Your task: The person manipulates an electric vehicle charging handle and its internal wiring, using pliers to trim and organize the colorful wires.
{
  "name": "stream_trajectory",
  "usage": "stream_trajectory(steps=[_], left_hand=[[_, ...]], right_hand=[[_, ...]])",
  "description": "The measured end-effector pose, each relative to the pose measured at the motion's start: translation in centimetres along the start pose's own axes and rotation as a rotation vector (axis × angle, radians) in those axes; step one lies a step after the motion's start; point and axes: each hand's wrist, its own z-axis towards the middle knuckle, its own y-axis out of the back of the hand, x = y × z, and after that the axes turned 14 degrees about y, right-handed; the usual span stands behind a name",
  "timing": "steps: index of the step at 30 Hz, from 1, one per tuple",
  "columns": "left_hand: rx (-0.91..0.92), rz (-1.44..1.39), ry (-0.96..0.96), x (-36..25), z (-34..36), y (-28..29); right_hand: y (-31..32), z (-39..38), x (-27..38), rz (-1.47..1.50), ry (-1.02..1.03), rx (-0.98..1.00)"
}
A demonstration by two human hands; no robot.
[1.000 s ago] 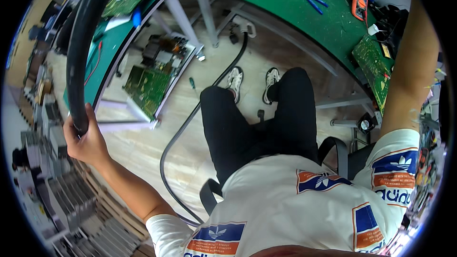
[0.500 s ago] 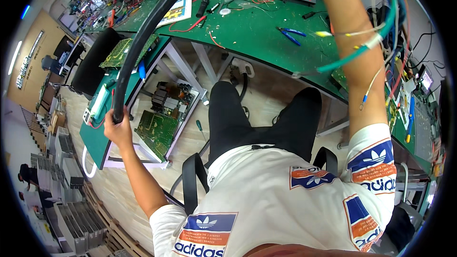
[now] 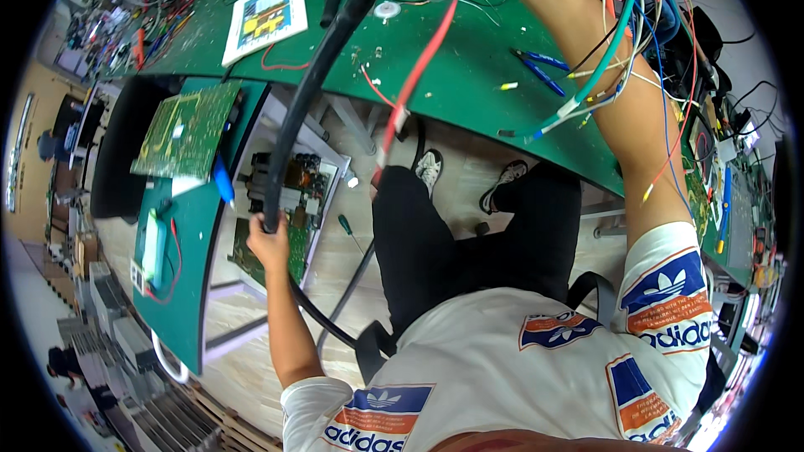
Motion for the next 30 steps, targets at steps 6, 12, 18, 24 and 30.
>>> stream_trajectory(steps=[6, 12, 18, 24, 30], left_hand=[[0.148, 0.009, 0.103, 3.7, 1.6, -5.4], [0.23, 0.088, 0.13, 6.9, 5.3, -6.9], [0.431, 0.171, 0.089, 8.6, 6.9, -6.9], [0.623, 0.192, 0.151, 9.0, 6.5, -5.2], [0.373, -0.015, -0.231, -4.4, 6.9, -1.4]], right_hand=[[1.9, 3.0, -10.3, -0.034, -0.049, 0.177], [-2.2, 3.0, -12.1, -0.175, 0.021, 0.12], [-3.1, 4.6, -14.8, 0.007, 0.013, 0.101], [-4.1, 4.3, -15.2, 0.021, -0.029, 0.203], [-5.1, 4.0, -17.5, 0.059, -0.078, 0.316]])
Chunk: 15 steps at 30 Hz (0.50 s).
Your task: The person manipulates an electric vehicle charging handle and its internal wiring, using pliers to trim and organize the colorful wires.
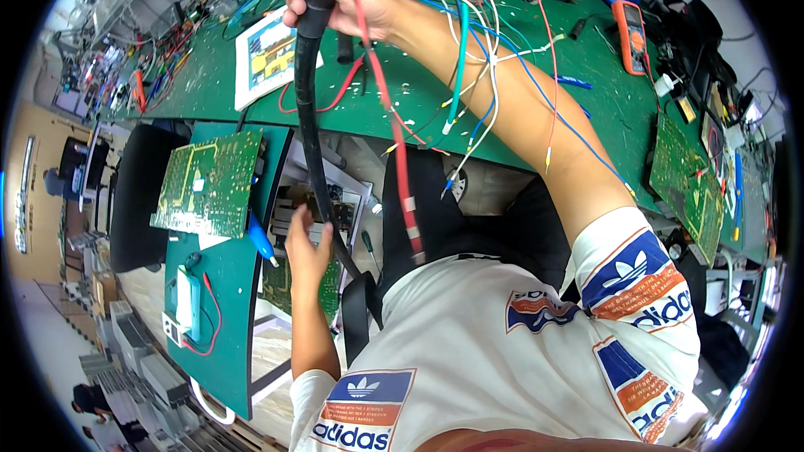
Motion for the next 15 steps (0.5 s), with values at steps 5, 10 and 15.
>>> stream_trajectory(steps=[5, 10, 15], left_hand=[[-0.24, -0.206, -0.251, -14.7, 6.3, 3.3], [-0.306, -0.223, -0.481, -18.0, 17.0, 2.2], [-0.11, -0.273, -0.499, -18.5, 20.8, 0.6]], right_hand=[[0.4, 0.1, -2.4, -0.025, -0.015, 0.132], [-1.0, -0.7, -3.7, 0.043, -0.014, 0.158], [-0.2, -0.7, -3.2, -0.056, 0.023, 0.158]])
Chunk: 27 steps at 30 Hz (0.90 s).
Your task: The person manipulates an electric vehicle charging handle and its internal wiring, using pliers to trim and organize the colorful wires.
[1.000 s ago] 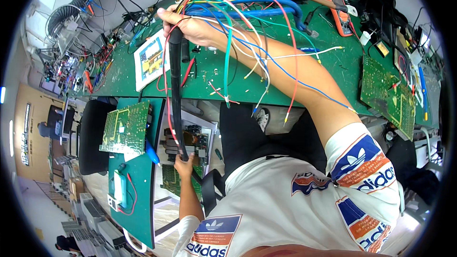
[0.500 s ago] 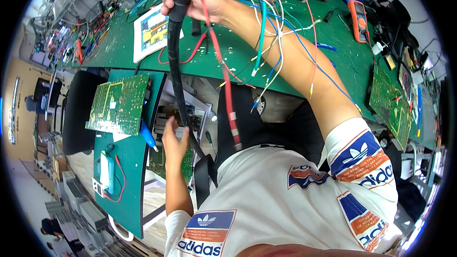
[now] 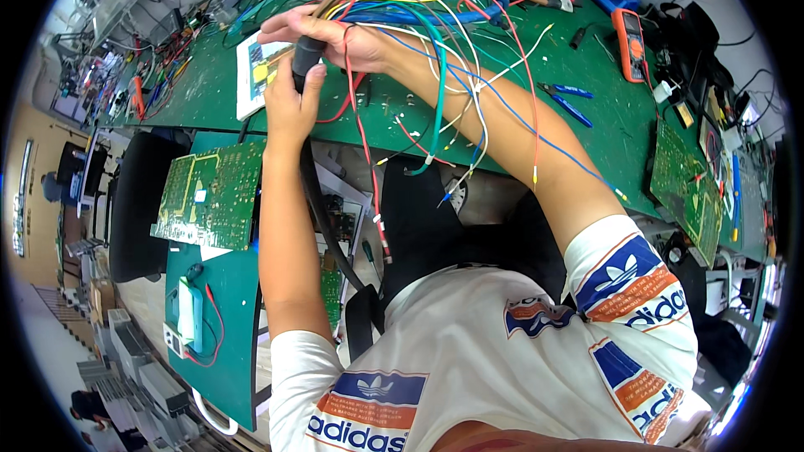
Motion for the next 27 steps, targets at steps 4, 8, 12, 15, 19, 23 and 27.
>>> stream_trajectory(steps=[4, 8, 12, 15, 19, 23, 27], left_hand=[[-0.082, 0.055, -0.061, 1.8, 0.4, -0.4], [-0.016, 0.059, 0.05, 0.6, 0.8, -0.7], [0.136, 0.149, 0.093, 0.8, 1.5, 0.6], [0.26, 0.194, 0.096, -0.5, 2.7, 1.7], [0.325, 0.26, 0.081, -0.3, 3.0, 2.4], [0.338, 0.24, 0.078, -0.5, 3.1, 2.2], [0.332, -0.056, 0.099, 1.5, 2.8, 4.2]], right_hand=[[-0.3, -1.1, 0.5, -0.182, -0.207, -0.095], [0.7, -4.6, 4.2, -0.269, -0.572, -0.084], [1.3, -6.7, 5.4, 0.059, -0.63, -0.208], [1.5, -6.5, 4.5, -0.077, -0.554, -0.363], [1.6, -5.0, 2.8, 0.019, -0.376, -0.301], [2.8, -3.3, 0.9, 0.013, -0.341, -0.383], [2.8, -2.7, 0.5, 0.034, -0.352, -0.357]])
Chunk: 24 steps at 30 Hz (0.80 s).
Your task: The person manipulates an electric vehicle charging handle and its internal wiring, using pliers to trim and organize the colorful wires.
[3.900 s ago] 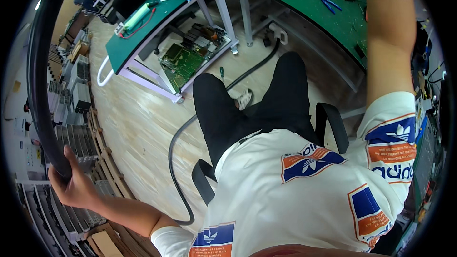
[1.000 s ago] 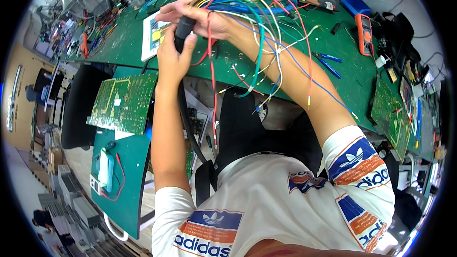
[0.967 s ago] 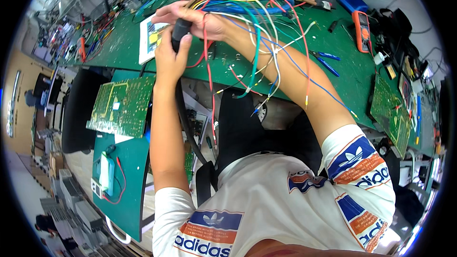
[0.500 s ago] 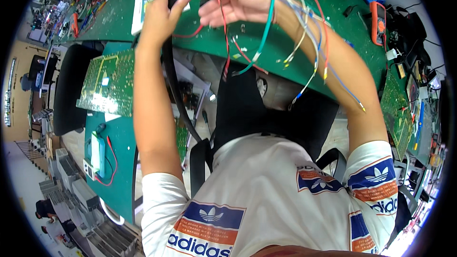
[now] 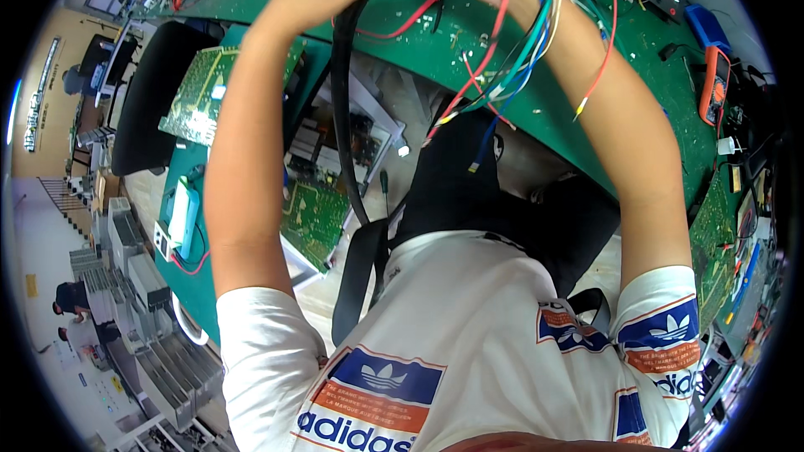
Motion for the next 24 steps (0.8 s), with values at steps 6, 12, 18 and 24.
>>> stream_trajectory(steps=[6, 12, 18, 24], left_hand=[[0.012, 0.148, 0.016, -3.5, 1.3, -2.8], [-0.252, 0.287, 0.116, -2.0, 1.9, -5.7], [-0.387, 0.348, -0.105, -0.2, 3.5, -6.7], [-0.4, 0.23, -0.02, -1.7, 2.9, -7.8]], right_hand=[[1.7, -0.1, 1.6, 0.028, -0.045, -0.018], [2.2, -0.7, 1.2, -0.041, -0.245, 0.084], [3.4, -5.3, 2.8, -0.166, -0.565, 0.297], [6.5, -13.5, 7.3, 0.101, -0.606, 0.147]])
